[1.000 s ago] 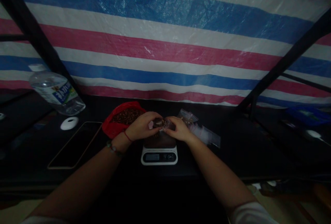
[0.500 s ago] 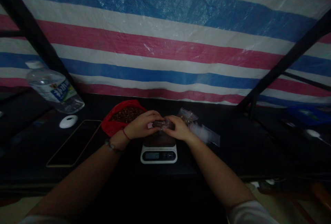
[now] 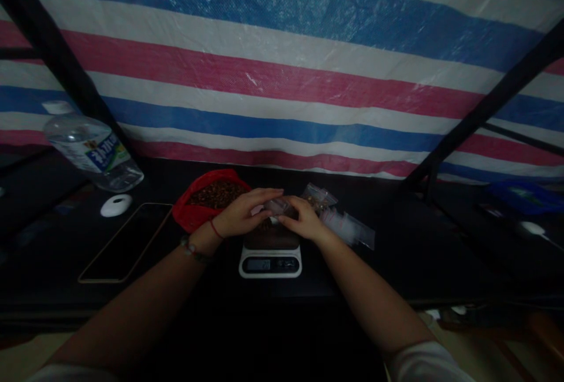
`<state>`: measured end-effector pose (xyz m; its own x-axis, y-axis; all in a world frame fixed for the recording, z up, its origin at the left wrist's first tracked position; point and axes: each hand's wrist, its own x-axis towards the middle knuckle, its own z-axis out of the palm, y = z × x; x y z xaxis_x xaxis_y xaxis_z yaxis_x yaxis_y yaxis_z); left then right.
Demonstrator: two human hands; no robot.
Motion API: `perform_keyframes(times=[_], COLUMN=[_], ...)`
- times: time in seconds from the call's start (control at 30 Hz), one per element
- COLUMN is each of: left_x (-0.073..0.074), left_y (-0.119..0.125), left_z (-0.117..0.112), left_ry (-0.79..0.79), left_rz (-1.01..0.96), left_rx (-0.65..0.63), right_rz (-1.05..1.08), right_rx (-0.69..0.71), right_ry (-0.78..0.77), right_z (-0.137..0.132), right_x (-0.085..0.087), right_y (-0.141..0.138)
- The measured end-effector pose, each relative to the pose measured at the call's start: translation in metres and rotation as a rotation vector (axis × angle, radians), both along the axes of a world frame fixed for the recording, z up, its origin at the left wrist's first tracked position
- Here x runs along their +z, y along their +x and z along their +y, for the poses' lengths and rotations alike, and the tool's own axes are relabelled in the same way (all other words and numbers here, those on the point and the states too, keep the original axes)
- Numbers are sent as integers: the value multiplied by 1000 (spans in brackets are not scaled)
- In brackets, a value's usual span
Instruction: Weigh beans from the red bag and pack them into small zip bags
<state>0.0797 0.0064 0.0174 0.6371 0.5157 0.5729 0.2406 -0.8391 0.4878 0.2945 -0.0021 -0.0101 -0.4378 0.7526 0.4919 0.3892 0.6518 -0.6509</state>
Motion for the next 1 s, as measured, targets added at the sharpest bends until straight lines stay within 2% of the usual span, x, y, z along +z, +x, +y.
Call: perform_keyframes(times=[0.27,0.47,0.6,0.73,0.83,0.9,1.0], left_x=[3,-3,-3,-5,-11,-12,-10], left_y=[1,4,3,4,10,16,27], left_z=[-2,1,5,8,7,5,0], left_ry=[-17,-163,-224,-230,-259,-263,-203], left_rz=[-108,-438,-563,-488,-369,-241,8], left_rx=[-43,47,120,178,175,208,258], right_rz=[188,368,623,979,1192,1258,1249], right_rx=[53,112,167,116,58,39,45], right_ry=[-120,-293,-411,-588,-615,-591,-604], right_z=[2,3,5,12,19,22,25], right_x=[-8,-6,0,7,11,13,16], right_y=[-3,-3,1,11,22,28,34])
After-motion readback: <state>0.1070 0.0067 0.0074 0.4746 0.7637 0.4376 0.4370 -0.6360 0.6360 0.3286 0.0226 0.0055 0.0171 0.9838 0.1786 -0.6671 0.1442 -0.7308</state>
